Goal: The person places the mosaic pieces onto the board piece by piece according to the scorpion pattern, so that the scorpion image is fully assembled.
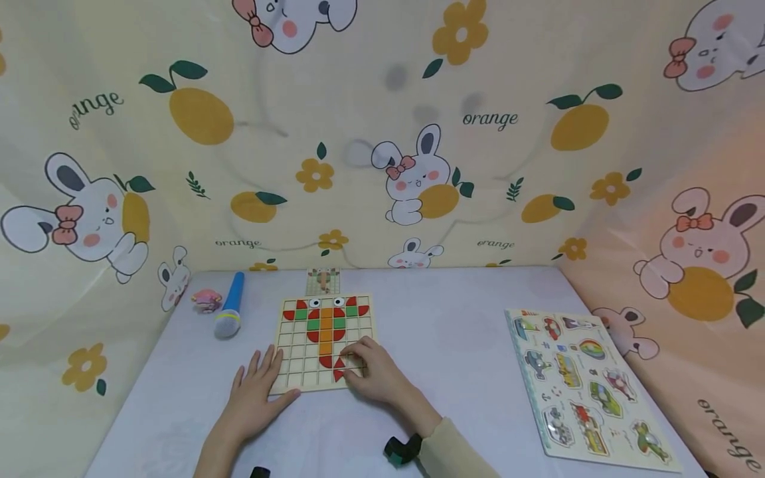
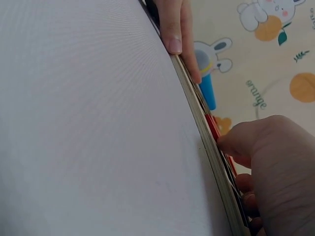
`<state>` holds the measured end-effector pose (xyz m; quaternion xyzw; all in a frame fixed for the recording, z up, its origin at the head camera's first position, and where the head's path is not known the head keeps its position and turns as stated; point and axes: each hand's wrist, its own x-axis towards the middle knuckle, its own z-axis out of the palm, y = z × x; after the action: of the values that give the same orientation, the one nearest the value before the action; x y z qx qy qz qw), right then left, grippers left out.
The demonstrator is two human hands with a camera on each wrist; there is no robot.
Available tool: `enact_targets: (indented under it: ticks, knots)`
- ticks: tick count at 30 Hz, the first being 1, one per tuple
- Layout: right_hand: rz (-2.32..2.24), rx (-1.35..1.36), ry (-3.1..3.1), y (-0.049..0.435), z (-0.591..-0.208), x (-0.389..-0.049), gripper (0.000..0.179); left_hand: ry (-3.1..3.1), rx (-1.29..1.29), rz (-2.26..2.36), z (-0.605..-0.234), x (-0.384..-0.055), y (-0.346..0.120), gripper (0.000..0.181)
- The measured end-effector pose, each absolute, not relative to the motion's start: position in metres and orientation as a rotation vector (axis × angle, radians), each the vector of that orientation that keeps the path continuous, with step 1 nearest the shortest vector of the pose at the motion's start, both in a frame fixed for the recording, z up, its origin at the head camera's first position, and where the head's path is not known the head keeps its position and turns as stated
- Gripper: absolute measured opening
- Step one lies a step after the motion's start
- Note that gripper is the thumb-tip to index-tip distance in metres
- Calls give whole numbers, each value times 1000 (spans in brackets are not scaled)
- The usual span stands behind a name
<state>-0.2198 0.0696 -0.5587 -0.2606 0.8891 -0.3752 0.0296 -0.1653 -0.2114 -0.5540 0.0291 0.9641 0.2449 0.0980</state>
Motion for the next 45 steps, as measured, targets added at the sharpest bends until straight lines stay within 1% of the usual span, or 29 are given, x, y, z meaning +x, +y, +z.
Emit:
enact_targets:
  ticks: [21,26,30,34,40,45]
  knots:
    - [-1179,-837,2730,67,-556,-224,31,2871,98,742,-554,-167,-216,106]
    - [-1363,-845,2711,68,-558,-225,25,2857,90,745,-554,-168,-216,106]
    - [-1680,-809,2685,71,-559,-227,20,2846,98,751,-554,-169,-215,106]
    - [-1861,-692,2693,72,-560,-227,17,2846,99,742,-553,-168,-215,106]
    - [-1879,-522,2715,76,-558,-228,16,2843,117,757,-550,-166,-217,104]
    - [-1837,-481,2751,93,-540,-229,17,2857,126,776,-549,-165,-217,102]
